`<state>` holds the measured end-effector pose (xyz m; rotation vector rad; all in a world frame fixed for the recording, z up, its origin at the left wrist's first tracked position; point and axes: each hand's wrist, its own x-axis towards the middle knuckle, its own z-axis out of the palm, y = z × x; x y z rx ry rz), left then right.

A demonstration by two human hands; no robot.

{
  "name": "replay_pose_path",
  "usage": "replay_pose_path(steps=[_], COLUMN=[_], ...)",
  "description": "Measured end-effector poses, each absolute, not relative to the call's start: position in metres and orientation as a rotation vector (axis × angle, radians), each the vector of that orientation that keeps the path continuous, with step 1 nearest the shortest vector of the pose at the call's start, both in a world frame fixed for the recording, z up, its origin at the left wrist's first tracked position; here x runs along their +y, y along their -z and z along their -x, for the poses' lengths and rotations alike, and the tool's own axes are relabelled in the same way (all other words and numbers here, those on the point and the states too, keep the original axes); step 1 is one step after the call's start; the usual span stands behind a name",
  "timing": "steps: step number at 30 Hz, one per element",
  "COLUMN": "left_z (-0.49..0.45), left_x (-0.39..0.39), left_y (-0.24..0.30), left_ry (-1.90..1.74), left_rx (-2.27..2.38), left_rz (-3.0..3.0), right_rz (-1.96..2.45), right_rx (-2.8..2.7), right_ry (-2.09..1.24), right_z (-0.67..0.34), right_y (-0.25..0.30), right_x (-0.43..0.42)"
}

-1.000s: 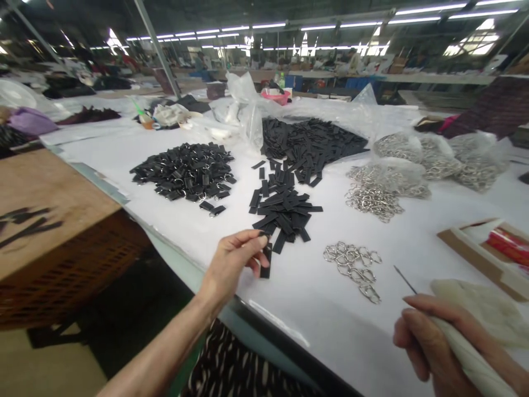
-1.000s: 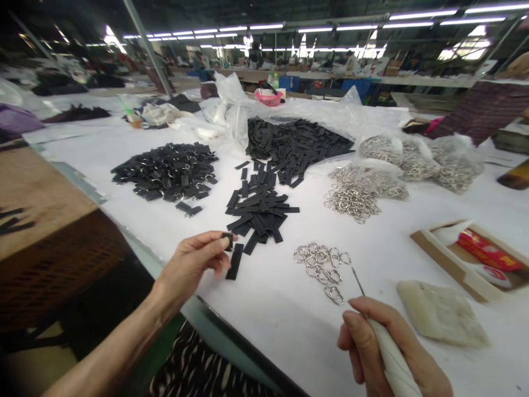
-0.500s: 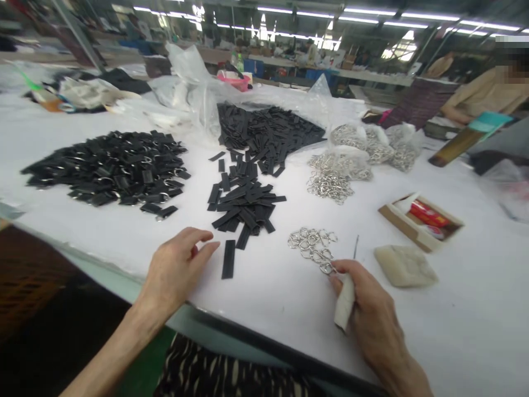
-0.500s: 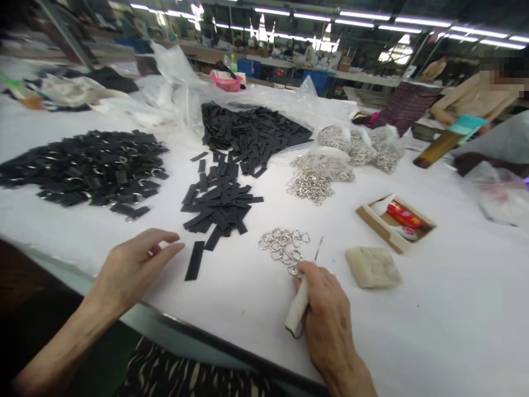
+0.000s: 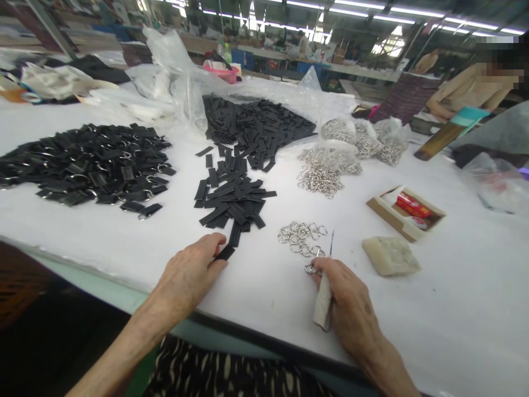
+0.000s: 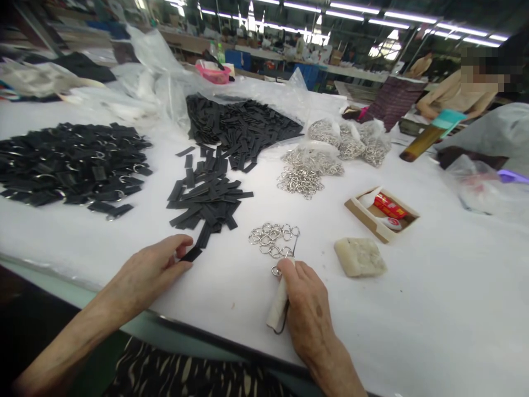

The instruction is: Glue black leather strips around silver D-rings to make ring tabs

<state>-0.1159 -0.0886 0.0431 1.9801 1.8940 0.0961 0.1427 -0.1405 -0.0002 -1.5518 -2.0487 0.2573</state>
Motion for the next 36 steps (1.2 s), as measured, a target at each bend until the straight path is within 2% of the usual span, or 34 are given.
replay_pose_path(steps=[4,10,13,16,21,24,32,36], left_z=[0.117,0.115,0.11,0.096,0.065,0.052,0.041,0.042], left_x=[-0.09,-0.096,-0.101,-0.107,-0.112,-0.114,-0.113,-0.116], left_y=[-0.042,-0.044,-0.048,-0.053,-0.053,-0.05,-0.044,-0.04], left_ry=[-0.186,-0.472,-0.617,-0.709,-0.641,-0.589,-0.493,-0.51], left_rx=[1.851,1.665,1.576,1.5,1.138,1.053,1.015,1.042], left_rz=[-1.933,-1.827,-1.708,-1.451,-1.052,-0.976,-0.93,-1.118], right_rz=[1.503,1.433,1.392,1.391,1.523,1.502,1.582,1.596], right_rx=[-2.139,-2.344,-2.337,-2.182,-1.645,-1.457,-1.419,-1.463], right_ry=[-0.175,0.215,0.273,0.114,-0.488,-0.726,-0.862,-0.934], right_z=[-0.141,-0.132,-0.13,-0.13,-0.126,-0.12,-0.115,-0.117], right_y=[-0.005,-0.01,-0.008,-0.008,-0.025,-0.038,-0.043,-0.047], right_x=[-0.139,-0.134,-0.132,-0.134,-0.142,-0.144,-0.137,-0.136])
